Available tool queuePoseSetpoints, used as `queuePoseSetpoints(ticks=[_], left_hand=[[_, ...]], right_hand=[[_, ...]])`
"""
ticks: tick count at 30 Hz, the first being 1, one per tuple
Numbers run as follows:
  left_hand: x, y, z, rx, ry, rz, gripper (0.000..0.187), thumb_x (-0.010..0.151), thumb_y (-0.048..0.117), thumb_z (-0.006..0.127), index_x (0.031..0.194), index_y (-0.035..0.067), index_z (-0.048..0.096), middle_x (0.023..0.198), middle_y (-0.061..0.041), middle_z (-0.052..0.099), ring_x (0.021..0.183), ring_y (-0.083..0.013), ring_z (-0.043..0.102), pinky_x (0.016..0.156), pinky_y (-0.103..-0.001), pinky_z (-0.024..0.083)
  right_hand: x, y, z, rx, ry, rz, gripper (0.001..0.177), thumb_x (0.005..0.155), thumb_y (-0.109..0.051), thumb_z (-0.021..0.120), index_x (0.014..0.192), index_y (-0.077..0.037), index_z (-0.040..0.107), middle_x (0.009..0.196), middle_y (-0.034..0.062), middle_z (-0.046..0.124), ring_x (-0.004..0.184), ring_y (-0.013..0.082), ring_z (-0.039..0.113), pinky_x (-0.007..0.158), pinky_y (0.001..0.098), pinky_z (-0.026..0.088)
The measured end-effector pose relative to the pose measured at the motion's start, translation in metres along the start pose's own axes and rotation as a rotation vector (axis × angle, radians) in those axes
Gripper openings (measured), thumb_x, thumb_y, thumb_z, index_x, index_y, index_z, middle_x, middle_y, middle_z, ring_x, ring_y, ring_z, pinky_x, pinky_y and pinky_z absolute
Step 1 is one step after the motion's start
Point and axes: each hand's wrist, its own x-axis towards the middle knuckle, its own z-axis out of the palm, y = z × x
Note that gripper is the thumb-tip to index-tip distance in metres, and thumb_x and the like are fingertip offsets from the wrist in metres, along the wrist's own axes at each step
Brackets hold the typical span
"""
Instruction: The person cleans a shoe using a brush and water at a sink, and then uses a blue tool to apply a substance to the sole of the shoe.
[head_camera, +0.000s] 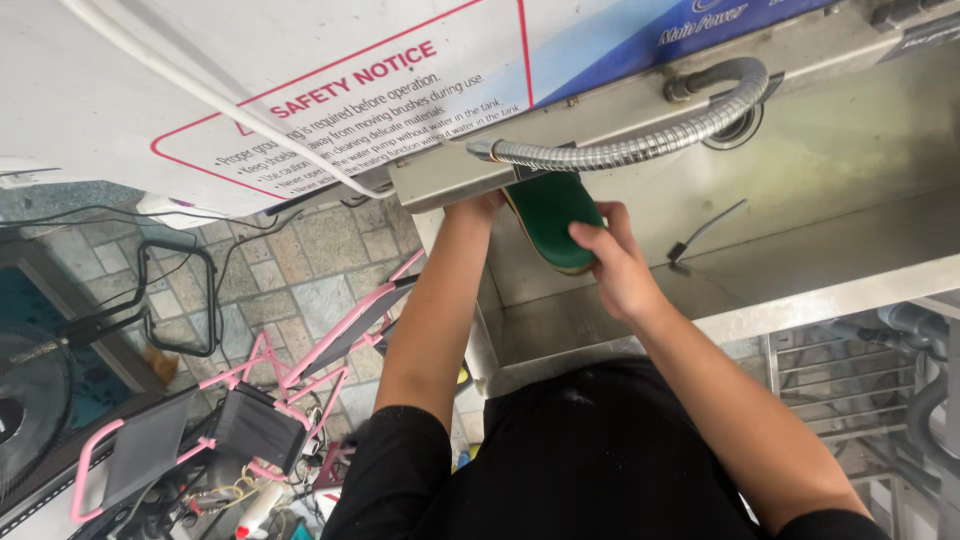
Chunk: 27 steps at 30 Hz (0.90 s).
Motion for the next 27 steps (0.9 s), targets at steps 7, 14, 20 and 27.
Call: queuePoseSetpoints(ticks=[7,14,20,27], left_hand=[[-0.049,-0.012,-0.028,0.056,-0.207,-0.133,0.067,0.102,0.058,0.041,0.132,0.001,0.058,0.123,-0.018,0.068,0.109,-0.0289,0.069,0.093,-0.043,0.061],[0.0,0.006,-0.036,0.048,-0.188,0.082,0.049,0.11,0.041,0.047,0.137,0.001,0.055,0.125,-0.018,0.066,0.109,-0.0293,0.068,0.094,-0.043,0.059],[0.006,0.018,-0.019,-0.046,-0.113,0.171,0.05,0.109,0.042,0.045,0.136,0.0,0.054,0.126,-0.018,0.065,0.108,-0.029,0.068,0.09,-0.042,0.06],[-0.025,0.022,0.006,-0.081,-0.136,0.172,0.052,0.108,0.043,0.044,0.136,0.0,0.053,0.126,-0.019,0.063,0.107,-0.0286,0.068,0.086,-0.04,0.061]], right_hand=[[-0.039,0.041,-0.031,-0.082,-0.232,-0.101,0.074,0.084,-0.023,0.07,0.144,-0.005,0.029,0.131,0.0189,0.057,0.121,0.0254,0.056,0.1,0.0416,0.046],[-0.019,0.027,0.007,0.052,-0.266,-0.226,0.097,0.085,-0.015,0.079,0.156,-0.015,0.012,0.146,0.0173,0.047,0.134,0.0228,0.05,0.112,0.0401,0.042],[0.005,-0.015,0.037,-0.046,-0.199,-0.248,0.091,0.083,-0.005,0.084,0.155,-0.01,0.028,0.142,0.0098,0.051,0.133,0.0193,0.052,0.113,0.0359,0.044],[-0.003,-0.023,0.049,0.017,-0.172,-0.206,0.082,0.086,-0.005,0.082,0.152,-0.009,0.033,0.141,0.0059,0.052,0.133,0.0171,0.052,0.111,0.0354,0.046]])
